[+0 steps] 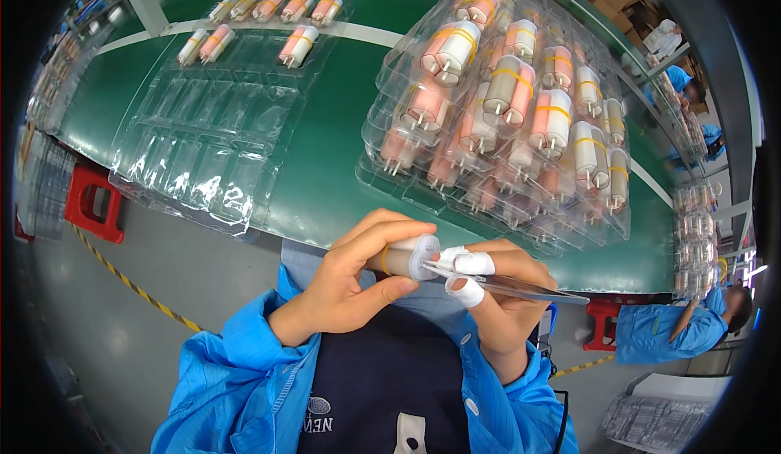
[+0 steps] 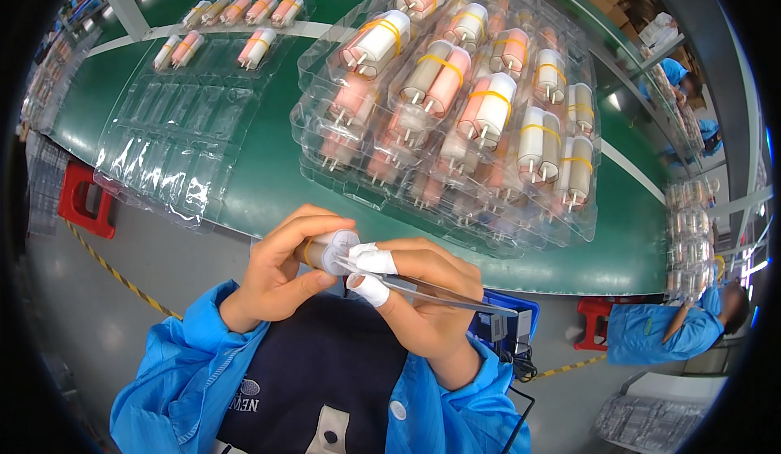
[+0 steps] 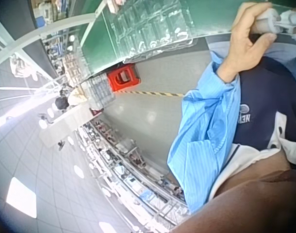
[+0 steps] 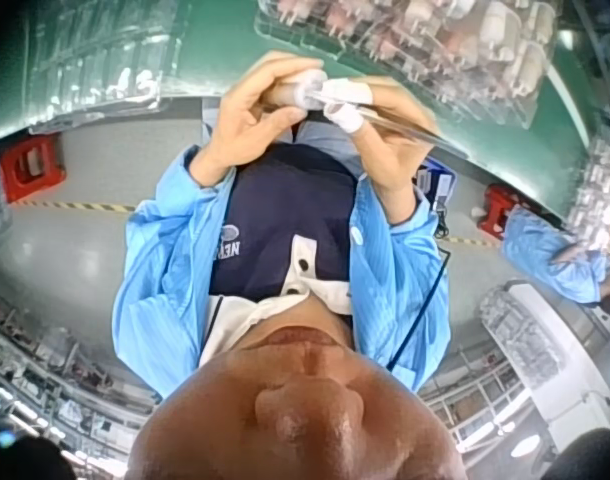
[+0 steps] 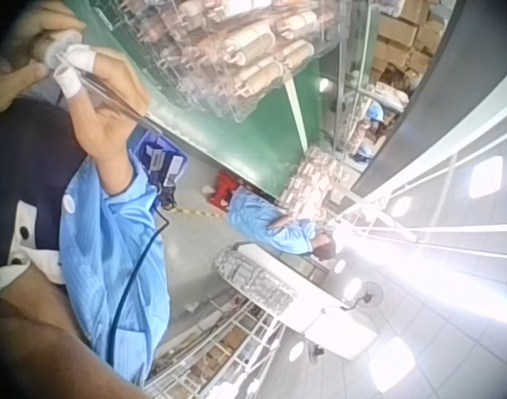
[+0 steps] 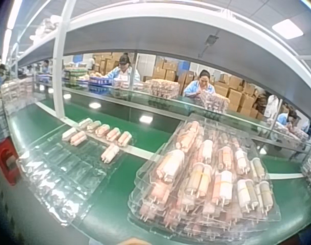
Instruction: The person uses tweezers to insert small white components into the top of cylindrical items with pink and yellow bands. They repeatedly pick up a cylinder from a clear plastic tray, perform the insertion, and place the item back into the tray. The process is repeated for multiple units on a green factory table.
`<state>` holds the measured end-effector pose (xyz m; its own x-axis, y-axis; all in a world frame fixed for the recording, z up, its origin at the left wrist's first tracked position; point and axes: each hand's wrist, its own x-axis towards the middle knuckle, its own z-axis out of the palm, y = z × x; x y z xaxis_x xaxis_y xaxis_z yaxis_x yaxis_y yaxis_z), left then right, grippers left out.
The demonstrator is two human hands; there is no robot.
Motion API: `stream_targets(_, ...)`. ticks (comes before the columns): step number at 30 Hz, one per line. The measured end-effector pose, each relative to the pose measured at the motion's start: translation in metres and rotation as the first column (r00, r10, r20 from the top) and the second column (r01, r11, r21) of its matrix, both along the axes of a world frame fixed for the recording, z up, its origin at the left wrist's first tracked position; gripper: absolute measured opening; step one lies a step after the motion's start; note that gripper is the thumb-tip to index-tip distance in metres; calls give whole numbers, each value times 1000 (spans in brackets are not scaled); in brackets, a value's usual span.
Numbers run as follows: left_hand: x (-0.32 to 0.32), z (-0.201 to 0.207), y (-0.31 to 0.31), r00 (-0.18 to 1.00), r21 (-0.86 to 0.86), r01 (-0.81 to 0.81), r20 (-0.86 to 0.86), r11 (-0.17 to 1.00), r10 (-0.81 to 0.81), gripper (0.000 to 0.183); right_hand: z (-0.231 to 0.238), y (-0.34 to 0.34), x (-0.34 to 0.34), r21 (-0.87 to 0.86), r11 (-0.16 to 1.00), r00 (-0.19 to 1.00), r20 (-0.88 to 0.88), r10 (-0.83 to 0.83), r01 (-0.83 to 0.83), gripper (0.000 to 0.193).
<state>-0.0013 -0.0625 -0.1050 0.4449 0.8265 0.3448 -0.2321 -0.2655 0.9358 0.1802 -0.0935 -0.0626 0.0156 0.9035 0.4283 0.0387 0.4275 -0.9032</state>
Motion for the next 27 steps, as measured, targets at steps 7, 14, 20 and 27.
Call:
stream_targets(7,-1,1,0,1000,-18,1,-18,1000,-1,47,-1,3,1,14,1000,998,56,-2,1,15)
stream_targets(14,-1,-1,0,1000,-12,-7,-10,1000,7,47,-6,-1,-1,-32,999,998,-64,-7,5,17)
stream_targets(20,-1,1,0,999,9,-18,-38,1000,18,46,-6,1,-2,-7,1000,998,-59,-17,17,17)
stream_targets(27,-1,-1,0,998,35,-37,-47,999,39,46,-7,1,0,-14,1000,1000,17,-16,16,16)
